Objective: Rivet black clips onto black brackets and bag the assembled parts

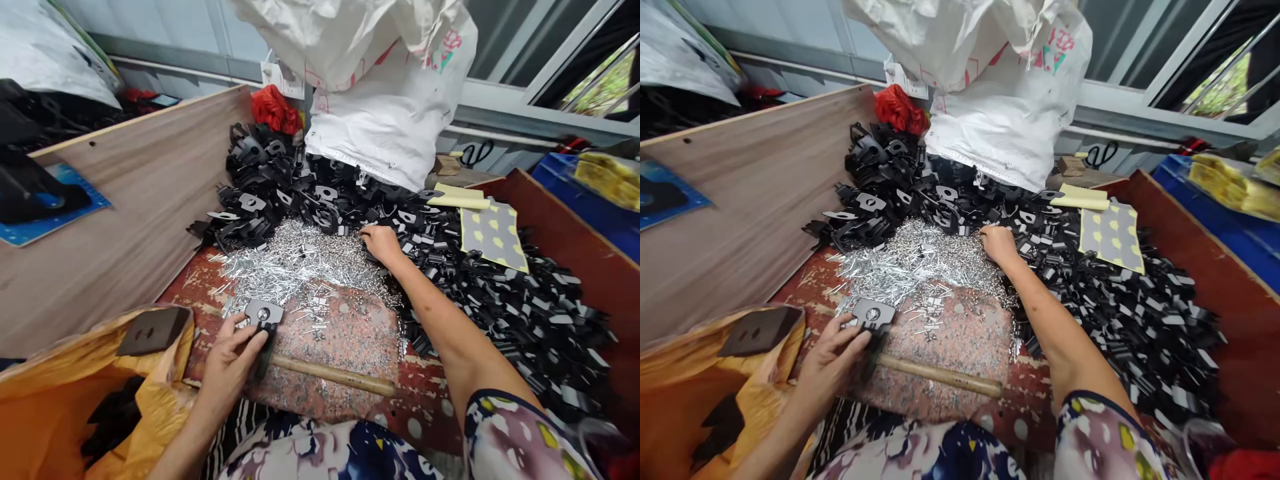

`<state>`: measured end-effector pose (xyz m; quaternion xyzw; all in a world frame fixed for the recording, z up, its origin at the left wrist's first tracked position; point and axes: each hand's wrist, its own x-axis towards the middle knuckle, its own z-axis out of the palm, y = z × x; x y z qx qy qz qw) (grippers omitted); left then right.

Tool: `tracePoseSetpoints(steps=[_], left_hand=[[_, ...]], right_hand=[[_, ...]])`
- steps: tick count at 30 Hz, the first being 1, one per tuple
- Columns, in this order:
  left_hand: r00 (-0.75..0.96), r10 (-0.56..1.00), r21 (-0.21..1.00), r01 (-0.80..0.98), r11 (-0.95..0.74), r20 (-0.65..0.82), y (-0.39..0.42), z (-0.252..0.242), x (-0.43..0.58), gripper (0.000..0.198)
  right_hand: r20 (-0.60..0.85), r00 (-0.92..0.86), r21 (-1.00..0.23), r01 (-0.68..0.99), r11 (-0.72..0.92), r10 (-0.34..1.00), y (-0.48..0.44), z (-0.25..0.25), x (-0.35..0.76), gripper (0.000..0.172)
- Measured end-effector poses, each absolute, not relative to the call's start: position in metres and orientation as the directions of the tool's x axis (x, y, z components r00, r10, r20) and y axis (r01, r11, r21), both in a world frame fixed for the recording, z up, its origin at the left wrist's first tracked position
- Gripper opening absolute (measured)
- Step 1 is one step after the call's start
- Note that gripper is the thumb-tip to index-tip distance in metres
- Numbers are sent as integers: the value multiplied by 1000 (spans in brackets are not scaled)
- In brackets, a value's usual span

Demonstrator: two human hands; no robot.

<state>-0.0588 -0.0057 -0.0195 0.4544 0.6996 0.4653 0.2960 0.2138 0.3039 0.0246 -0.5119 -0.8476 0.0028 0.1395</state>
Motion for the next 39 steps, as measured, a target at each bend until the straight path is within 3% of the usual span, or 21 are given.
tracePoseSetpoints(steps=[3,5,7,10,16,21,28,32,35,37,39], left_hand=[[-411,888,975,-7,223,-206,-6,-8,-50,40],[-287,906,943,-213,257,-312,-3,2,-36,37],[-158,924,895,-350,277,-348,0,11,-20,32],[-50,948,849,-462,258,-315,5,19,0,25],[-53,964,846,-493,201,-260,6,20,10,25],[2,954,825,-502,261,-300,-3,20,5,28],[-43,947,884,-375,279,-317,-7,12,-3,26],[-8,946,904,-296,307,-324,-10,6,-10,23],[-14,927,876,-331,349,-375,-17,1,-18,25],[-75,912,865,-358,352,-402,-22,0,-23,27],[-140,897,865,-361,349,-420,-26,-1,-28,30]], right_hand=[[386,-417,-236,818,525,823,262,35,211,31],[490,-424,-401,666,629,761,216,35,200,27],[465,-490,-572,469,673,737,167,29,186,24],[461,-511,-666,341,663,726,110,19,170,16],[523,-434,-675,314,667,734,80,11,164,21],[498,-417,-775,178,606,760,67,4,162,22],[210,-533,-929,154,338,820,45,1,168,20],[154,-659,-937,139,321,736,50,5,175,32],[96,-751,-875,249,415,653,74,10,195,27],[106,-667,-738,445,508,737,97,13,218,21],[180,-531,-525,660,538,828,117,13,244,20]])
